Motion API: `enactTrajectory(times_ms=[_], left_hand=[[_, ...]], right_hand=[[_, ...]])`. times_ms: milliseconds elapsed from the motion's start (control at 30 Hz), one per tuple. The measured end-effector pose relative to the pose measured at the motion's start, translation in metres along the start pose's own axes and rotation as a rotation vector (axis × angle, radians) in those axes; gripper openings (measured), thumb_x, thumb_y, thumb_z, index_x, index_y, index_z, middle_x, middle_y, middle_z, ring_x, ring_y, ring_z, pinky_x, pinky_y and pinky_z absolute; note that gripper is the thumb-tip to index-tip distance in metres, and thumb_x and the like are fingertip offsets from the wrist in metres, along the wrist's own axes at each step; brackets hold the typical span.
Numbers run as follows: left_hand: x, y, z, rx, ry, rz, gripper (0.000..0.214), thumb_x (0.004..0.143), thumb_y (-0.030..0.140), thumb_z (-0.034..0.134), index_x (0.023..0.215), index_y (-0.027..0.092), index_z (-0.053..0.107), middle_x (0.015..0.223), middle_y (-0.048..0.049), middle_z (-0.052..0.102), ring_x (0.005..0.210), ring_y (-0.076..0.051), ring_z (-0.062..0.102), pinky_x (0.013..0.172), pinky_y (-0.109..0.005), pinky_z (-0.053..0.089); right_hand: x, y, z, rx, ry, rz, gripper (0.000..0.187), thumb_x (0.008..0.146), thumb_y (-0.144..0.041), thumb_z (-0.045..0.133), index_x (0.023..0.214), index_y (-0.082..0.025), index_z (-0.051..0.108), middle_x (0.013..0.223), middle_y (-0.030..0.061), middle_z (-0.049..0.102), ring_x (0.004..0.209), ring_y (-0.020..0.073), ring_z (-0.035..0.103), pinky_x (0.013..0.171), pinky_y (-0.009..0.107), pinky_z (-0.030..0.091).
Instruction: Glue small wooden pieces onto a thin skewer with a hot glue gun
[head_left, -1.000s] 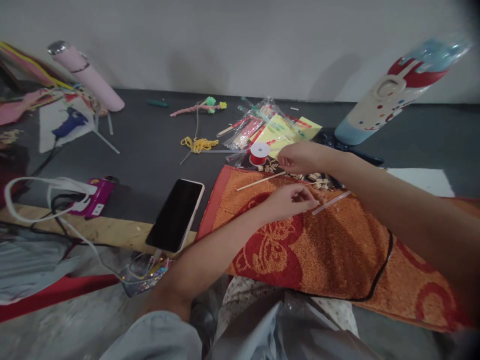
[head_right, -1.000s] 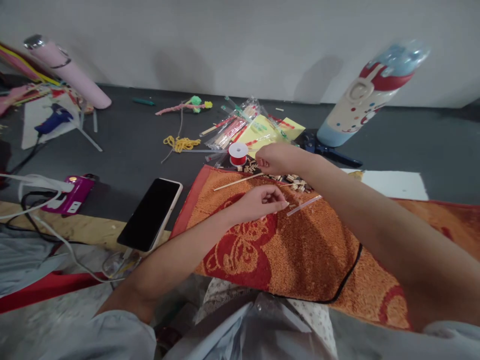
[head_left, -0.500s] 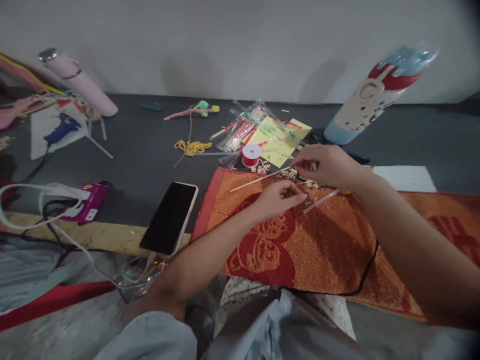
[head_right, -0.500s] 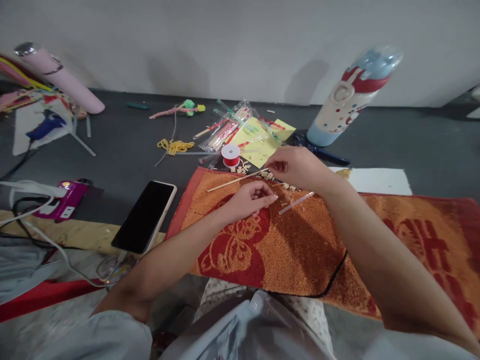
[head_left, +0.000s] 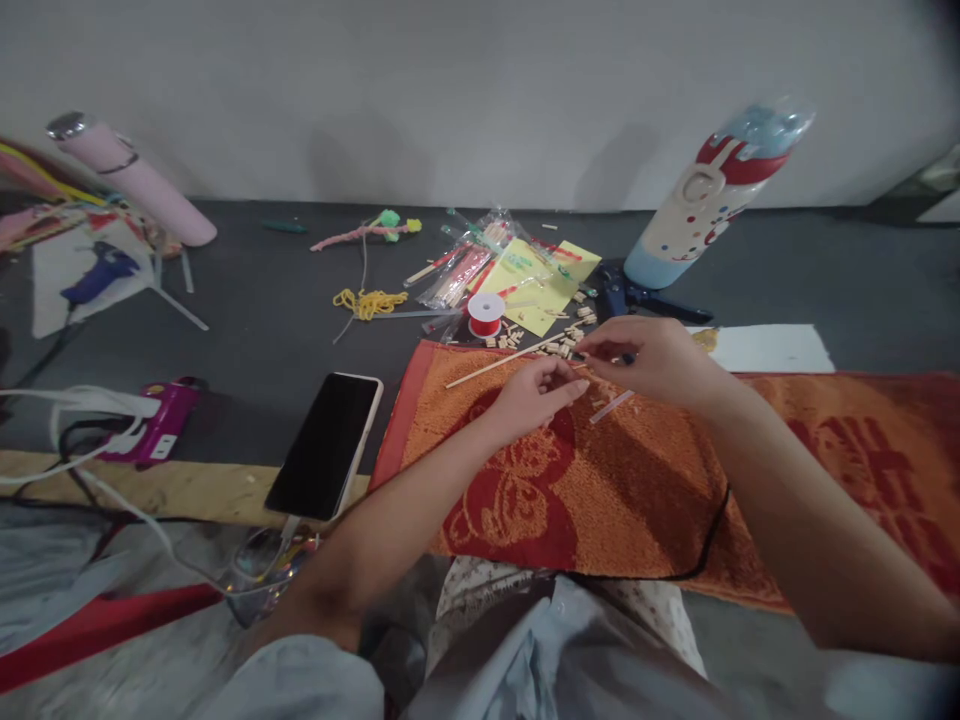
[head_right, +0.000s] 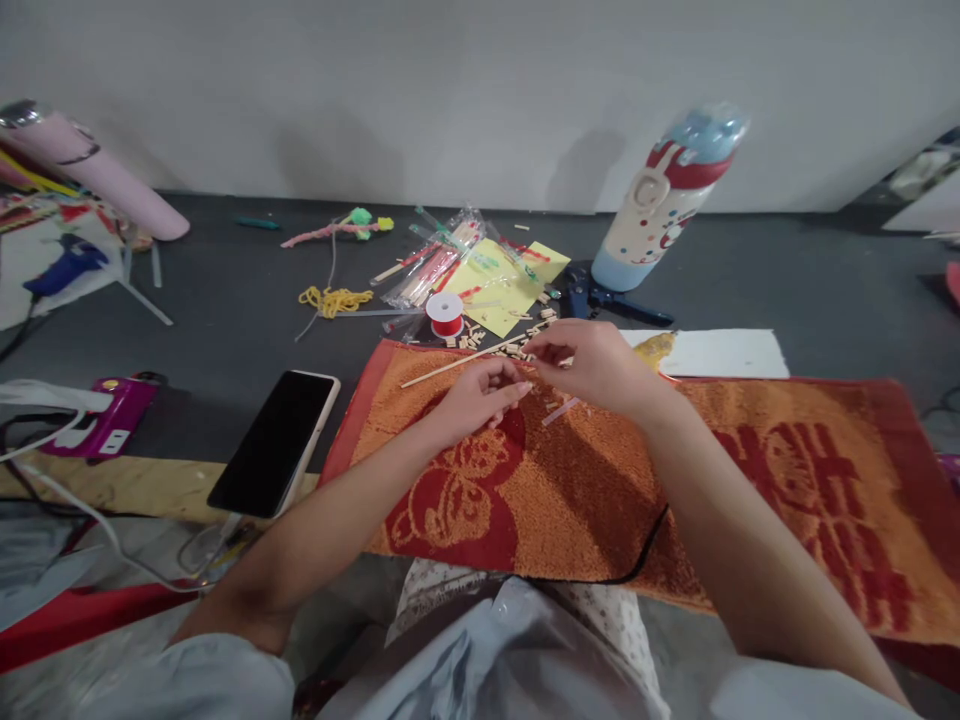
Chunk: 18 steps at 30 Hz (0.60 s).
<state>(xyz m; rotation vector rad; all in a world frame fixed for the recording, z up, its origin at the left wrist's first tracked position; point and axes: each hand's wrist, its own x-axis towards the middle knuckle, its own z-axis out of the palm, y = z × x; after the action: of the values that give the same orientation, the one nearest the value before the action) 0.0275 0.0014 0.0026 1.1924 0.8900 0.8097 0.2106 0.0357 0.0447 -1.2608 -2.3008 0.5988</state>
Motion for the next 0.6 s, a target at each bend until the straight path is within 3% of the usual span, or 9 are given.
enactTrajectory(times_ms=[367, 600], left_hand=[[0.003, -0.003, -0.003, -0.197, 0.150, 0.029, 0.030, 0.075, 0.043, 0.070, 0.079, 0.018, 0.054, 0.058, 0.0087, 0.050, 0.038, -0.001, 0.037, 0.037, -0.017, 0.030], [0.001, 0.006, -0.004, -0.393, 0.190, -0.021, 0.027, 0.074, 0.037, 0.071, 0.075, 0.019, 0.050, 0.056, 0.0087, 0.049, 0.038, -0.002, 0.034, 0.036, -0.017, 0.027]], right_hand=[[-0.003, -0.006, 0.009, 0.168, 0.057, 0.028, 0.017, 0.082, -0.032, 0.059, 0.085, -0.021, 0.071, 0.084, 0.0051, 0.071, 0.072, 0.0152, 0.063, 0.063, 0.028, 0.050], [0.003, -0.017, 0.010, 0.157, 0.155, -0.034, 0.017, 0.083, -0.031, 0.060, 0.085, -0.022, 0.074, 0.081, 0.0061, 0.073, 0.068, 0.0152, 0.063, 0.059, 0.028, 0.048]])
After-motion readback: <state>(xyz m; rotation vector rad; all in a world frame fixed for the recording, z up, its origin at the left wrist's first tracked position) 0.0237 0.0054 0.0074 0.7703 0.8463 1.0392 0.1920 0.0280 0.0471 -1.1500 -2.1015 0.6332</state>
